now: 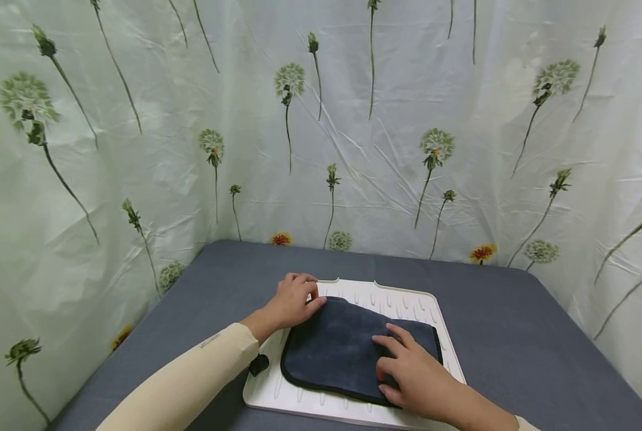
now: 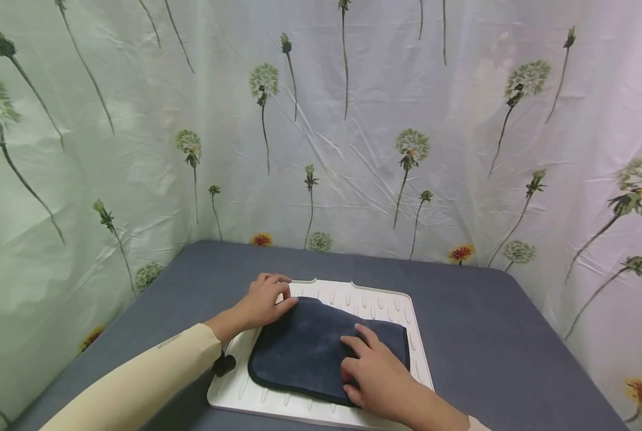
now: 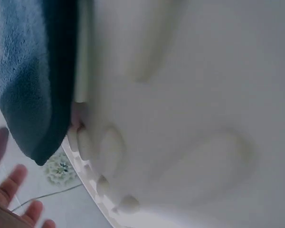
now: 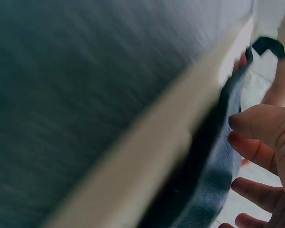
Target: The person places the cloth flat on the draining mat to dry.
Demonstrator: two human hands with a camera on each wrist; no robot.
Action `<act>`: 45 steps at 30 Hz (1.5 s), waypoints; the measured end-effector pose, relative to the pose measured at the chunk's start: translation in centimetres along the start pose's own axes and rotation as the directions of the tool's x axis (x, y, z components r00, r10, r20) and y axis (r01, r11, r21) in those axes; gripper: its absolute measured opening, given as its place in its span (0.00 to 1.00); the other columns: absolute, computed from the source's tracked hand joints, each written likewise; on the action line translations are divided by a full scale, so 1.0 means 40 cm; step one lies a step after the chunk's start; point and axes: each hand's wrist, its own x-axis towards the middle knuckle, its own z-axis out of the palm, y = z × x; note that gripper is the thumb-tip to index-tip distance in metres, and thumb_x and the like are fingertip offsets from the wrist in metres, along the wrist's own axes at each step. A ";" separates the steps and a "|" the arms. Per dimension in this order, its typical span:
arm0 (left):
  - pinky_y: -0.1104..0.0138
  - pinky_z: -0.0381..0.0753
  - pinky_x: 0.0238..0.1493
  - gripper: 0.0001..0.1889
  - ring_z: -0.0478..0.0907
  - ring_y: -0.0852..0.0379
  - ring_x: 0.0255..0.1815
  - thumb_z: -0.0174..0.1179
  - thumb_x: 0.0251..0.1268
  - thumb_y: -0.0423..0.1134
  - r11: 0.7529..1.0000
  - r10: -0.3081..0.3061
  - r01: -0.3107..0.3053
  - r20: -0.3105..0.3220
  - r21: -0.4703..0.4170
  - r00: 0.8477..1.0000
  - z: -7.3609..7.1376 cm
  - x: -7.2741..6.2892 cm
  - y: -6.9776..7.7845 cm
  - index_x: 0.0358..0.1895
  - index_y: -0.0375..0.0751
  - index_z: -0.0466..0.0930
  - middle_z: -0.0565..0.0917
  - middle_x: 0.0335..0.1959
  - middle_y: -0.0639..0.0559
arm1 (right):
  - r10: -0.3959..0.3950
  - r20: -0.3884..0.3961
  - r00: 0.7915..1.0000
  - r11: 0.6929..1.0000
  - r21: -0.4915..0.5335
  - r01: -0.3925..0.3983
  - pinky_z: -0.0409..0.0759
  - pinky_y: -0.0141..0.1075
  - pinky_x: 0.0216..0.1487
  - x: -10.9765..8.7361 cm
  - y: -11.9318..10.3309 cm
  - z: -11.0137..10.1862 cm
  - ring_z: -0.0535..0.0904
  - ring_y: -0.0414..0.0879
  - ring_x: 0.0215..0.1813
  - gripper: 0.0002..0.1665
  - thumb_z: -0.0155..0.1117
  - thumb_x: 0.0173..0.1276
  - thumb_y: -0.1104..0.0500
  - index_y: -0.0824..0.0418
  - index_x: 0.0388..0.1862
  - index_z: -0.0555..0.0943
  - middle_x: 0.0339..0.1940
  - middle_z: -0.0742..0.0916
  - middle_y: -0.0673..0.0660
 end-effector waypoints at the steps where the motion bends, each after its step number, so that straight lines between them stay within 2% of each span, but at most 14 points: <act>1: 0.37 0.67 0.64 0.13 0.67 0.33 0.68 0.57 0.77 0.52 0.999 -0.037 0.037 0.011 0.001 0.999 0.001 0.007 0.001 0.34 0.51 0.80 0.79 0.65 0.44 | -0.019 -0.010 1.000 1.000 -0.013 0.018 0.82 0.58 0.58 -0.008 -0.002 0.004 0.72 0.70 0.70 0.14 0.79 0.57 0.49 0.37 0.28 0.79 0.63 0.83 0.59; 3: 0.38 0.66 0.65 0.13 0.66 0.33 0.68 0.54 0.79 0.51 0.993 -0.119 0.119 0.040 0.006 0.992 0.001 0.018 0.002 0.38 0.50 0.81 0.79 0.65 0.45 | -0.047 -0.026 0.999 0.998 -0.037 0.046 0.82 0.58 0.56 -0.023 -0.004 0.010 0.73 0.70 0.69 0.14 0.80 0.57 0.48 0.36 0.28 0.79 0.63 0.83 0.59; 5: 0.40 0.65 0.64 0.12 0.65 0.35 0.67 0.53 0.79 0.51 0.980 -0.199 0.199 0.082 0.018 0.976 0.000 0.028 0.004 0.42 0.50 0.82 0.79 0.64 0.45 | -0.054 -0.024 0.998 0.998 -0.037 0.053 0.83 0.58 0.55 -0.037 -0.005 0.012 0.73 0.70 0.68 0.12 0.78 0.59 0.46 0.35 0.30 0.80 0.63 0.83 0.58; 7: 0.41 0.66 0.62 0.12 0.65 0.36 0.65 0.54 0.79 0.51 0.969 -0.246 0.242 0.125 0.045 0.961 0.001 0.037 0.005 0.42 0.51 0.83 0.79 0.63 0.46 | -0.046 0.002 0.999 0.999 -0.019 0.046 0.81 0.60 0.55 -0.048 -0.006 0.009 0.72 0.71 0.70 0.09 0.75 0.63 0.43 0.33 0.31 0.81 0.65 0.82 0.58; 11: 0.43 0.66 0.59 0.12 0.66 0.37 0.64 0.57 0.76 0.53 0.962 -0.268 0.253 0.179 0.103 0.946 0.005 0.055 0.007 0.40 0.54 0.86 0.78 0.64 0.48 | -0.033 0.048 0.998 0.999 0.014 0.033 0.80 0.63 0.55 -0.066 -0.007 0.000 0.70 0.71 0.71 0.05 0.70 0.67 0.40 0.31 0.35 0.81 0.68 0.80 0.58; 16: 0.41 0.65 0.63 0.14 0.66 0.36 0.65 0.54 0.78 0.52 0.943 -0.318 0.295 0.157 0.155 0.935 0.010 0.072 0.003 0.47 0.54 0.88 0.78 0.65 0.47 | -0.029 0.029 0.999 0.999 -0.012 0.030 0.79 0.64 0.56 -0.086 -0.001 -0.008 0.71 0.71 0.70 0.07 0.75 0.63 0.42 0.32 0.34 0.82 0.67 0.81 0.58; 19: 0.41 0.64 0.63 0.12 0.66 0.36 0.63 0.58 0.75 0.53 0.930 -0.354 0.328 0.169 0.164 0.920 0.007 0.072 -0.005 0.42 0.54 0.88 0.78 0.63 0.46 | -0.017 0.025 1.000 0.999 -0.027 0.017 0.79 0.64 0.55 -0.101 0.008 -0.007 0.72 0.71 0.69 0.08 0.75 0.62 0.42 0.31 0.32 0.82 0.65 0.82 0.59; 21: 0.41 0.65 0.62 0.12 0.66 0.36 0.61 0.61 0.73 0.54 0.932 -0.354 0.327 0.186 0.158 0.917 0.007 0.068 -0.011 0.36 0.54 0.87 0.78 0.62 0.45 | -0.001 0.030 1.000 1.000 -0.030 0.002 0.80 0.63 0.55 -0.113 0.016 -0.008 0.72 0.71 0.69 0.08 0.75 0.63 0.41 0.31 0.31 0.82 0.65 0.82 0.59; 24: 0.41 0.65 0.60 0.12 0.67 0.37 0.59 0.63 0.71 0.55 0.941 -0.333 0.312 0.211 0.128 0.919 0.008 0.064 -0.022 0.32 0.56 0.85 0.78 0.61 0.45 | 0.044 0.070 0.997 0.999 -0.009 -0.043 0.80 0.63 0.54 -0.128 0.027 -0.016 0.71 0.71 0.69 0.07 0.74 0.63 0.39 0.31 0.31 0.81 0.65 0.82 0.60; 28: 0.41 0.66 0.60 0.11 0.66 0.36 0.61 0.62 0.72 0.56 0.955 -0.296 0.283 0.244 0.088 0.923 0.004 0.061 -0.031 0.35 0.57 0.86 0.76 0.66 0.45 | 0.079 0.083 0.993 0.997 -0.007 -0.078 0.79 0.65 0.54 -0.143 0.038 -0.026 0.71 0.72 0.69 0.07 0.73 0.64 0.39 0.31 0.31 0.81 0.65 0.82 0.61; 31: 0.41 0.67 0.60 0.11 0.66 0.35 0.64 0.61 0.72 0.57 0.961 -0.277 0.266 0.261 0.076 0.925 0.001 0.058 -0.032 0.36 0.58 0.86 0.75 0.68 0.44 | 0.099 0.061 0.993 0.995 -0.017 -0.098 0.80 0.64 0.53 -0.151 0.044 -0.030 0.71 0.73 0.69 0.08 0.73 0.65 0.41 0.31 0.30 0.81 0.65 0.82 0.62; 37: 0.41 0.67 0.60 0.09 0.66 0.35 0.64 0.66 0.68 0.54 0.967 -0.253 0.248 0.274 0.054 0.928 -0.002 0.053 -0.027 0.31 0.58 0.85 0.76 0.67 0.46 | 0.153 0.084 0.985 0.988 -0.023 -0.152 0.79 0.65 0.54 -0.157 0.049 -0.026 0.71 0.75 0.68 0.11 0.77 0.61 0.47 0.33 0.27 0.81 0.63 0.83 0.63; 42: 0.41 0.65 0.62 0.04 0.64 0.36 0.66 0.68 0.67 0.50 0.963 -0.264 0.267 0.281 0.029 0.923 -0.001 0.055 -0.017 0.39 0.58 0.85 0.73 0.69 0.46 | 0.157 0.074 0.985 0.988 -0.013 -0.157 0.78 0.65 0.55 -0.158 0.046 -0.015 0.73 0.75 0.67 0.13 0.79 0.58 0.51 0.34 0.26 0.81 0.61 0.84 0.63; 45: 0.41 0.64 0.64 0.05 0.62 0.36 0.69 0.67 0.68 0.49 0.962 -0.267 0.270 0.283 0.028 0.921 0.002 0.057 -0.013 0.43 0.60 0.86 0.72 0.71 0.46 | 0.160 0.062 0.985 0.987 -0.007 -0.159 0.77 0.66 0.57 -0.157 0.045 -0.012 0.72 0.75 0.67 0.13 0.79 0.57 0.52 0.35 0.25 0.82 0.60 0.84 0.63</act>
